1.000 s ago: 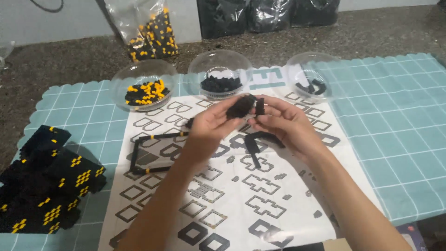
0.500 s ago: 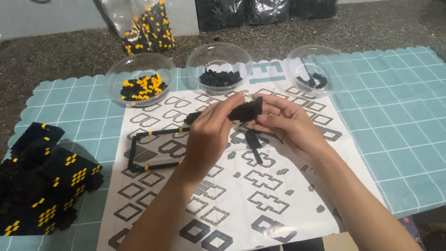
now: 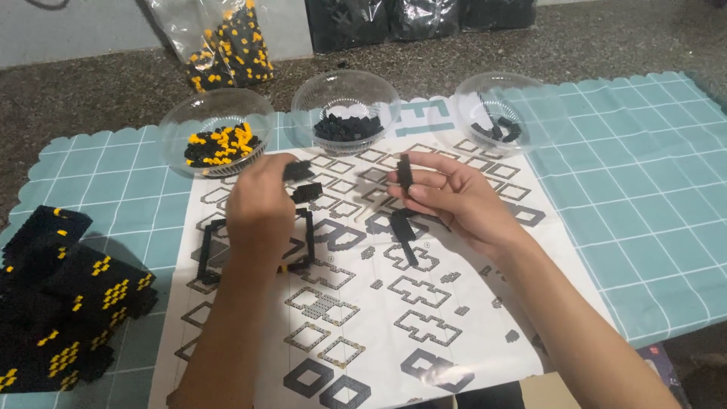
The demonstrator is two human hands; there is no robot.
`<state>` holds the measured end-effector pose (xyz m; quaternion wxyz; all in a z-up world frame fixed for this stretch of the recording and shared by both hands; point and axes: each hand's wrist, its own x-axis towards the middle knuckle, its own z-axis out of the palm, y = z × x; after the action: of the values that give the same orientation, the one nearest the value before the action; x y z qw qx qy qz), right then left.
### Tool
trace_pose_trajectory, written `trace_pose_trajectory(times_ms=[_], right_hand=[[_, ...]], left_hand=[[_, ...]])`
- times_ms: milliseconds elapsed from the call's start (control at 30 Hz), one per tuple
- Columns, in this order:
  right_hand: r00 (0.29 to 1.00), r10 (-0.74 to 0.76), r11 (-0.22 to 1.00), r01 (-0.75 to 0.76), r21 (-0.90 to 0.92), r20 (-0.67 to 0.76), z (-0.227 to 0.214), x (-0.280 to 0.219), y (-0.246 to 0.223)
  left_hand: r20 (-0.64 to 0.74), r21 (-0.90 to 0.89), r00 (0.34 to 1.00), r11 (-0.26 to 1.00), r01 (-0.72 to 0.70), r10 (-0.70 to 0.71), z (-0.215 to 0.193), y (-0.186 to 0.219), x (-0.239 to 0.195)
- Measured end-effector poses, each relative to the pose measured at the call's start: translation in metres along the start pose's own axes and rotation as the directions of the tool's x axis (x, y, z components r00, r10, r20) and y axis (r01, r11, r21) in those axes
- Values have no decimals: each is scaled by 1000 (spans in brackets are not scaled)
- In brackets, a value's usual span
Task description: The person assembles small black and yellow plastic bricks into a frame-like structure on a table. They pick up pieces from clear bowls and a printed instruction sheet, connecting them by hand to form a rectangular shape.
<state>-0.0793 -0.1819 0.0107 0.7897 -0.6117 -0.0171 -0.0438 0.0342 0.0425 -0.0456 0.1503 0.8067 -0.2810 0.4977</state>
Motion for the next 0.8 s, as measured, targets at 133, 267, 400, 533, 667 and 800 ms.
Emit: trace_pose_trajectory(times_ms=[133,267,400,533,667,800], right_hand=[[1000,0,1000,-1,28,16,-5,2,4],[1000,8,999,-8,40,8,-6,3,4],[1000,22,999,-21,29,-20,-7,1,6],[999,35,999,-35,36,-17,-8,1,7],[1000,20,1000,-20,-11,-20,-9,4,7],[1000,16,998,-17,-63,-22,-11,6,7]], left_hand=[[-50,116,999,993,-11,16,12,-13,-11],[-74,96,996,995,-41,48,11,-14,-13],[-81,38,996,999,-35,38,18,-15,-15],[-75,18,996,999,-43,44,-1,-8,2],[694,-123,569,706,698,-441,-24,-2,27],[849,-20,307,554,832,-430,-35,-3,41]])
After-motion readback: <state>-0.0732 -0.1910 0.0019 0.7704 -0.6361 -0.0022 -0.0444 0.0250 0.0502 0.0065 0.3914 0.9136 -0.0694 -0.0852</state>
